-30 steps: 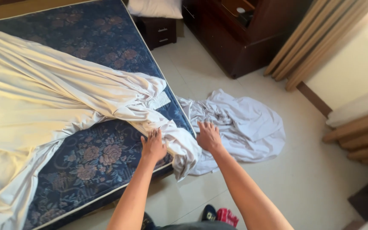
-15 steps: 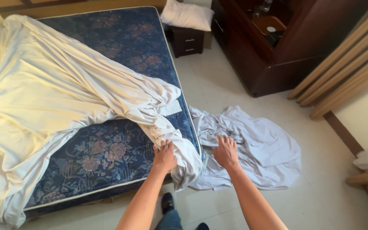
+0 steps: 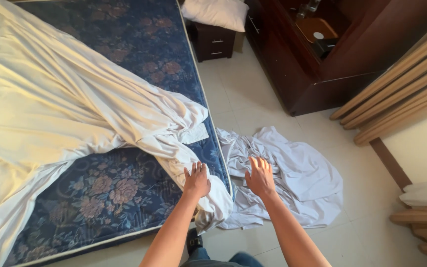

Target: The person spreads a white sheet over a blue patterned mattress, smoothing it out by hand. They gather excess fabric from the floor and continue to adjust the sheet across the bed surface.

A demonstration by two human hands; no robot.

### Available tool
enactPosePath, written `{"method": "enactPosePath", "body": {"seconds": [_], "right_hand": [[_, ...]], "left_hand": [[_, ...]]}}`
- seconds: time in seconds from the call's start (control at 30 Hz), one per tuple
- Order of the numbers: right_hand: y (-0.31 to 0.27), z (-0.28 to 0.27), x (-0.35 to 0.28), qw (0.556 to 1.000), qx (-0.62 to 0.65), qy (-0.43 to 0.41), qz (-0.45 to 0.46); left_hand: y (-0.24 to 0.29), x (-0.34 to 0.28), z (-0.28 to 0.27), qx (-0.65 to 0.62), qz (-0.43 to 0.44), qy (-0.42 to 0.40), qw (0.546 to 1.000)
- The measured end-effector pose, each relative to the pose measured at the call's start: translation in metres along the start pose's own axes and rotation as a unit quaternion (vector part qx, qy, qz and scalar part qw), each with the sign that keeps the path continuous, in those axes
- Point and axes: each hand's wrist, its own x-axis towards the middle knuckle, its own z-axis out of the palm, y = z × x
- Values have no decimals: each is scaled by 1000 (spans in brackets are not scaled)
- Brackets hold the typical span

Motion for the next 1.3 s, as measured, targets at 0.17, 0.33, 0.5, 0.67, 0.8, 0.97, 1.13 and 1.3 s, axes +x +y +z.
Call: {"method": "enactPosePath", "body": {"seconds": [0.17,0.33,0.5,0.67,0.8,0.97,1.13,1.3], "right_hand": [[22,11,7,999,-25,-32,3],[58,11,28,998,-30,-62,5],[102,7,53,996,-11,-85,-5],[146,-3,59,993,9,-113,-22],[172,11,40,986,23,-166,-11],[195,56,7,974,33,-224,12],[219,106,-18,969,43,-242,24],[249,170,-13,973,50,-221,30]], "left_hand": [[4,23,13,1,-3,-5,1000],[28,47,27,-1,-5,21,1000],[64,72,44,-11,-30,12,999],[113,68,65,-15,-53,-16,998],[142,46,84,-15,-68,-48,996],[153,38,123,-6,-70,-87,994],[159,62,161,13,-54,-84,995],[152,111,202,0,-62,-102,993]]}}
